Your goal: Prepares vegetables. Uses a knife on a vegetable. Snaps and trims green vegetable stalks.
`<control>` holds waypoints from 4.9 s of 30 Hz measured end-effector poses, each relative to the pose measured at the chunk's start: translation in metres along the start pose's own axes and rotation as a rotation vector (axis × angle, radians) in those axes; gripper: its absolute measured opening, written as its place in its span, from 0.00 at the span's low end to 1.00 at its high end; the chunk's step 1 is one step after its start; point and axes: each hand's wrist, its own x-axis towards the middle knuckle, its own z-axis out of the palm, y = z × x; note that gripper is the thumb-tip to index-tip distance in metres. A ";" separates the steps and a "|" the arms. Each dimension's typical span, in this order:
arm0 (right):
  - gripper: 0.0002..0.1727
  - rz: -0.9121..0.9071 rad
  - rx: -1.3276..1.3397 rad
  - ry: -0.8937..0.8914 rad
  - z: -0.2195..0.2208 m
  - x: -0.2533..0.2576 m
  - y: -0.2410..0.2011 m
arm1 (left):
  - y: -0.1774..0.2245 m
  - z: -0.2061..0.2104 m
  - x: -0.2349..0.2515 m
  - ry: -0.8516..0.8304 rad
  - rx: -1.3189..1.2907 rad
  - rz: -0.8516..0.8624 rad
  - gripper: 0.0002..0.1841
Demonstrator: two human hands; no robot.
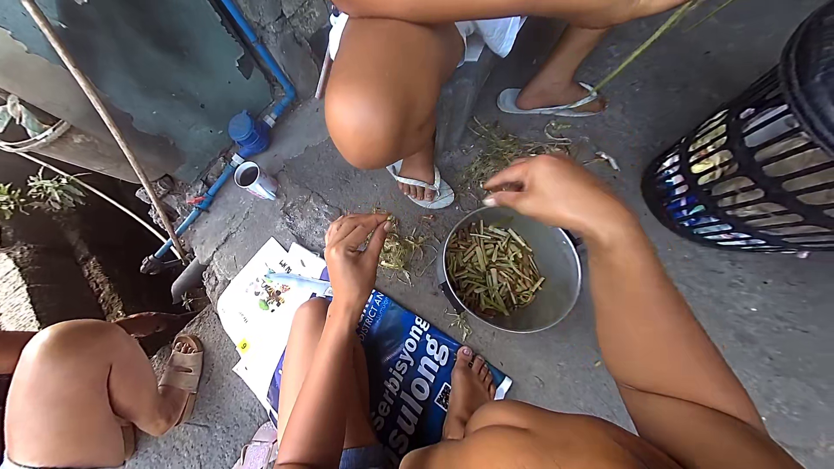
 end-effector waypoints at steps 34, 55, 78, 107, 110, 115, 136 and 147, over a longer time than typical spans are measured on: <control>0.09 0.150 0.328 -0.255 0.143 0.058 0.011 | -0.022 -0.066 0.010 0.211 -0.649 -0.339 0.11; 0.14 -0.342 0.690 -0.050 0.098 0.045 -0.067 | -0.020 -0.036 0.012 0.001 -0.370 -0.220 0.07; 0.05 -0.140 1.001 0.213 0.068 0.040 -0.060 | -0.074 0.008 -0.028 -0.773 0.575 -0.508 0.16; 0.03 -0.151 0.901 0.139 0.095 0.034 -0.065 | -0.001 -0.003 0.010 -0.117 -0.183 -0.249 0.08; 0.04 -0.113 0.909 0.172 0.093 0.036 -0.060 | -0.006 -0.007 0.010 -0.105 -0.230 -0.328 0.07; 0.11 -0.103 0.297 0.111 0.089 0.040 -0.040 | -0.014 -0.016 0.007 -0.062 -0.301 -0.455 0.08; 0.07 0.077 0.950 -0.203 0.096 0.045 -0.057 | -0.019 -0.013 0.008 -0.212 -0.457 -0.317 0.26; 0.07 0.000 1.029 -0.390 0.103 0.054 -0.036 | -0.020 -0.017 0.011 -0.333 -0.382 -0.267 0.36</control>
